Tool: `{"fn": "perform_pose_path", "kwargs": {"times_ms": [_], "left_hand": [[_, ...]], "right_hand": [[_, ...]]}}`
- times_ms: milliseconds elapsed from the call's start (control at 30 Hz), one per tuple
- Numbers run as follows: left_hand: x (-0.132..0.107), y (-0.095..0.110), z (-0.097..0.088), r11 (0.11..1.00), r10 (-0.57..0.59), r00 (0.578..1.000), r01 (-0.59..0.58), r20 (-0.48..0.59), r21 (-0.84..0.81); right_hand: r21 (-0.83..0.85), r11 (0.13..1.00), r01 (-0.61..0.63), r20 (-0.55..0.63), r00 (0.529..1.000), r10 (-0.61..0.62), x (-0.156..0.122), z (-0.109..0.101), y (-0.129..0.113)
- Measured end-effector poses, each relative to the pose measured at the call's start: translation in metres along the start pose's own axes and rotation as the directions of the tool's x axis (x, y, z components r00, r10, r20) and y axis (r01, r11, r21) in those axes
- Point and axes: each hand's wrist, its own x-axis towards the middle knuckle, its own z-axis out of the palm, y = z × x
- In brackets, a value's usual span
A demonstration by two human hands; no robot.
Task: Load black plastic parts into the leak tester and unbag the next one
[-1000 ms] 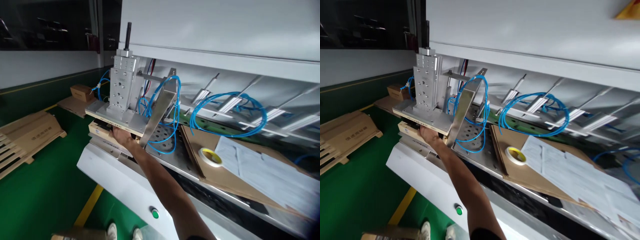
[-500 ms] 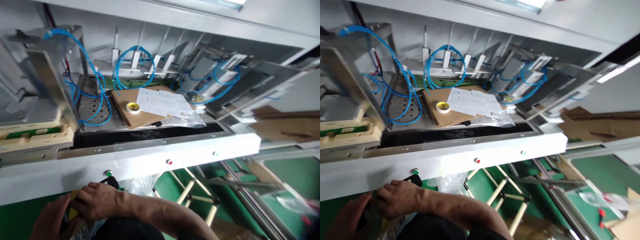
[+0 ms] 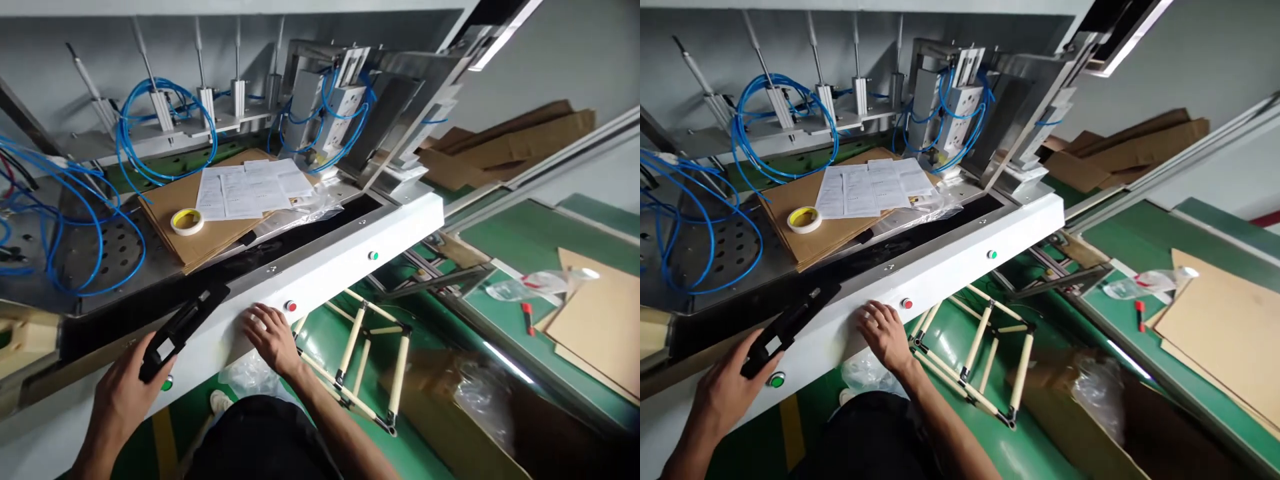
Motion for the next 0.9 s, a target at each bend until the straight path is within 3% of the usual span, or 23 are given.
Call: {"fn": "perform_pose_path", "kwargs": {"times_ms": [133,400,900], "left_hand": [[0.029,0.011,0.022,0.980,0.137,0.986,-0.121,0.095,-0.156],[0.060,0.031,0.059,0.907,0.302,0.951,-0.266,0.062,-0.327],[0.065,0.038,0.085,0.902,0.282,0.947,-0.207,0.152,-0.379]], "right_hand": [[-0.007,1.000,0.000,0.009,1.000,0.000,-0.012,0.009,0.015],[0.024,0.999,-0.028,-0.004,1.000,0.028,-0.020,0.011,0.015],[0.059,0.998,-0.005,-0.022,1.000,0.007,-0.020,0.012,0.019]]}}
